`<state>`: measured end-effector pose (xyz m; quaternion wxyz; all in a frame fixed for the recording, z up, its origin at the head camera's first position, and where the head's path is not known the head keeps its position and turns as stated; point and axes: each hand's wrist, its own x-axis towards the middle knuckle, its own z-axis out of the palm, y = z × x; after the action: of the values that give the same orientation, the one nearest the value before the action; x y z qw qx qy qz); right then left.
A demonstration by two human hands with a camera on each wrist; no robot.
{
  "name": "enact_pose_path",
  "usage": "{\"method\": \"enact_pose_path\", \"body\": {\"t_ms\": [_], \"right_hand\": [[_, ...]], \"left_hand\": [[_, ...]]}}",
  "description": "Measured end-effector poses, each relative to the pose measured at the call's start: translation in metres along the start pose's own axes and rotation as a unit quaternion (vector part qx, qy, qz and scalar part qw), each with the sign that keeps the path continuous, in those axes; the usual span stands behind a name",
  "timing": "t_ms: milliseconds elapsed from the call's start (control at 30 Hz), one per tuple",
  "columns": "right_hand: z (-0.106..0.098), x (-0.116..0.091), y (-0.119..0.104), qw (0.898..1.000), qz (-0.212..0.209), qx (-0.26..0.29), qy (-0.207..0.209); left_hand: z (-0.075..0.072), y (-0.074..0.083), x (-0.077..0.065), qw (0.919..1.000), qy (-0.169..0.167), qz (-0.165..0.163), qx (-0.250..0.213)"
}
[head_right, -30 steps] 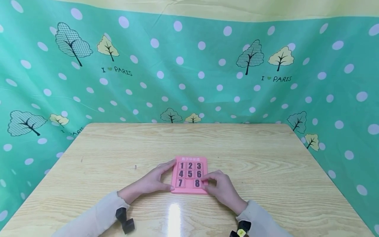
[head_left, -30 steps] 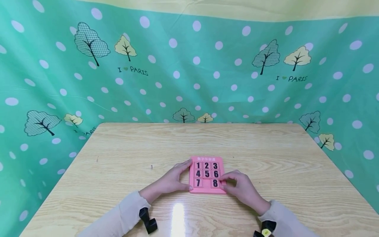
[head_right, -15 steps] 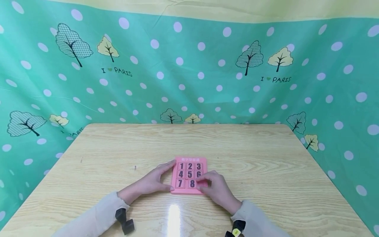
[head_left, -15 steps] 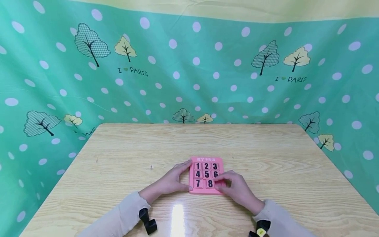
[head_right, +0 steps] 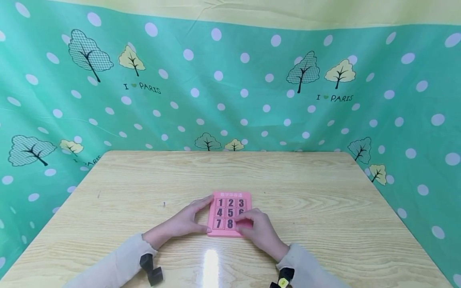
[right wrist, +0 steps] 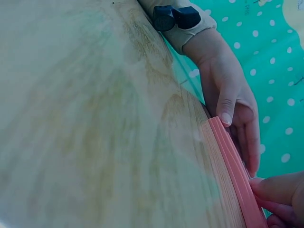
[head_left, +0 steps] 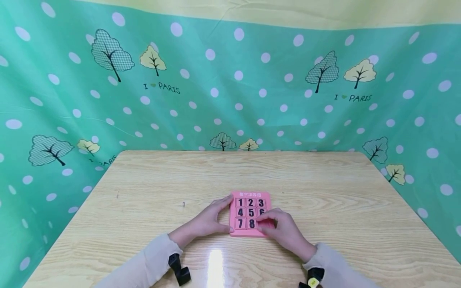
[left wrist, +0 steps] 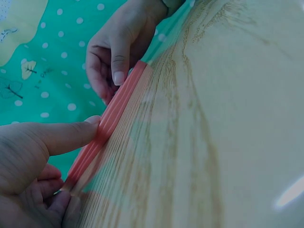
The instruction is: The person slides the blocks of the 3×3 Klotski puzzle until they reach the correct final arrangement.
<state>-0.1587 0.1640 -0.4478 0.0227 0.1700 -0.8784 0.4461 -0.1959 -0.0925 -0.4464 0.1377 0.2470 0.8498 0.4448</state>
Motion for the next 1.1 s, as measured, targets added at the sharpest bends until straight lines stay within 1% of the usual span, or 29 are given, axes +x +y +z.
{"method": "enact_pose_path", "body": {"t_ms": [267, 500, 833, 933, 1100], "right_hand": [[0.0015, 0.0005, 0.0010, 1.000, 0.005, 0.005, -0.003], [0.0009, 0.0006, -0.0002, 1.000, 0.009, 0.010, -0.002], [0.0007, 0.0022, 0.0022, 0.999, 0.020, 0.046, -0.008], [-0.0001, 0.0028, 0.0027, 0.998, 0.029, 0.057, -0.007], [-0.0008, 0.0043, 0.0048, 0.997, 0.032, 0.064, -0.006]], "left_hand": [[0.0002, -0.0023, 0.0003, 0.9999, 0.001, 0.003, -0.009], [0.0006, -0.0027, 0.0007, 0.9999, 0.003, 0.006, -0.008], [-0.0005, -0.0055, 0.0029, 0.9998, 0.001, 0.000, -0.022], [-0.0012, -0.0068, 0.0044, 0.9993, 0.000, -0.005, -0.036], [-0.0031, -0.0093, 0.0074, 0.9966, -0.001, -0.006, -0.082]]}}
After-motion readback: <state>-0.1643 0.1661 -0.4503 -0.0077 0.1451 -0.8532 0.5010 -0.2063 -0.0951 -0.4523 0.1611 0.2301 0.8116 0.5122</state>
